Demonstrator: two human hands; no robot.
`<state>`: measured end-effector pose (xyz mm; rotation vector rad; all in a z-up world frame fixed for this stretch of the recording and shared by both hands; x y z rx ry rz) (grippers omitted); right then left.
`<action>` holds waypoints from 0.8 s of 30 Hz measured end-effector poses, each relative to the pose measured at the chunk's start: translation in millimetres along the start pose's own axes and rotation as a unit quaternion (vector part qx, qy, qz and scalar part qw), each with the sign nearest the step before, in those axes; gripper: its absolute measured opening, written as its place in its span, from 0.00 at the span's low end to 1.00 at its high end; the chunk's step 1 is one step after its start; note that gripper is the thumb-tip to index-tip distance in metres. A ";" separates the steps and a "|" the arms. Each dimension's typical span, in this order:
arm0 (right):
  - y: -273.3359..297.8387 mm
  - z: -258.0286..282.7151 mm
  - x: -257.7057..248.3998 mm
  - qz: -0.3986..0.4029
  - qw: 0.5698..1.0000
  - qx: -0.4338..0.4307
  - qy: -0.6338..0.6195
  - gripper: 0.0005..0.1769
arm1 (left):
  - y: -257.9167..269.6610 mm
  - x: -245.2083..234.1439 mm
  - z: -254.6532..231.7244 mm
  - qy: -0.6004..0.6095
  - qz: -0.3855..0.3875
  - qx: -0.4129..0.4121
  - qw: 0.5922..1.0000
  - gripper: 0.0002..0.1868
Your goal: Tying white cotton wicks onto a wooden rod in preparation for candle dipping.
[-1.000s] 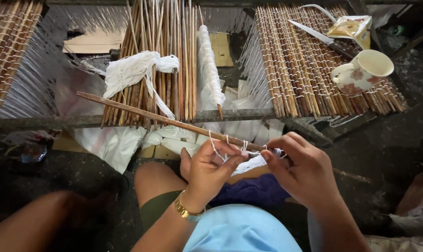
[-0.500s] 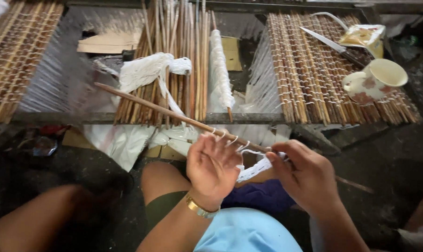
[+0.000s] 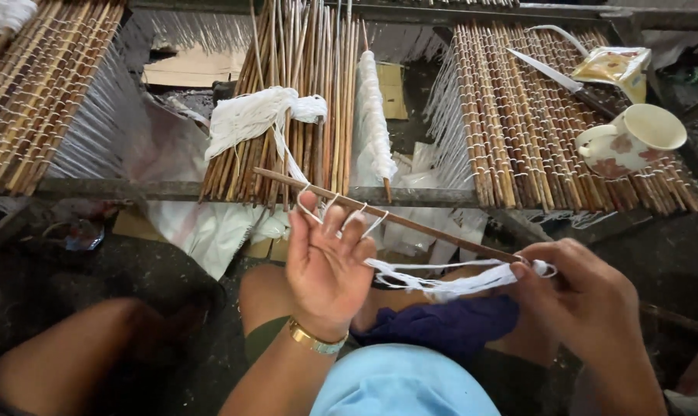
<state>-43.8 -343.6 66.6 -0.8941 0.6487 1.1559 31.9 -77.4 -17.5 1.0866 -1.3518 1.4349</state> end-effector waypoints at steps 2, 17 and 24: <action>-1.5 -0.3 -4.1 -0.008 0.999 -0.017 0.028 0.07 | 0.4 -2.4 4.8 -0.003 0.004 -0.005 1.000 0.14; -0.5 26.5 -63.9 -0.047 0.998 -0.018 0.030 0.10 | 60.3 -132.2 16.7 -0.182 -0.415 -0.126 0.882 0.08; 4.6 39.3 -48.2 -0.008 0.998 -0.023 0.065 0.07 | 32.3 101.1 -5.0 -0.758 0.276 0.218 0.549 0.16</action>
Point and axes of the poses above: each hand's wrist, its own y-axis away from the middle knuckle, its own x-axis out of the palm, z = x × y, the point moved 5 cm from there along -y, towards the middle knuckle, and after that the axes turned 7 degrees about x, right-handed, at the moved point
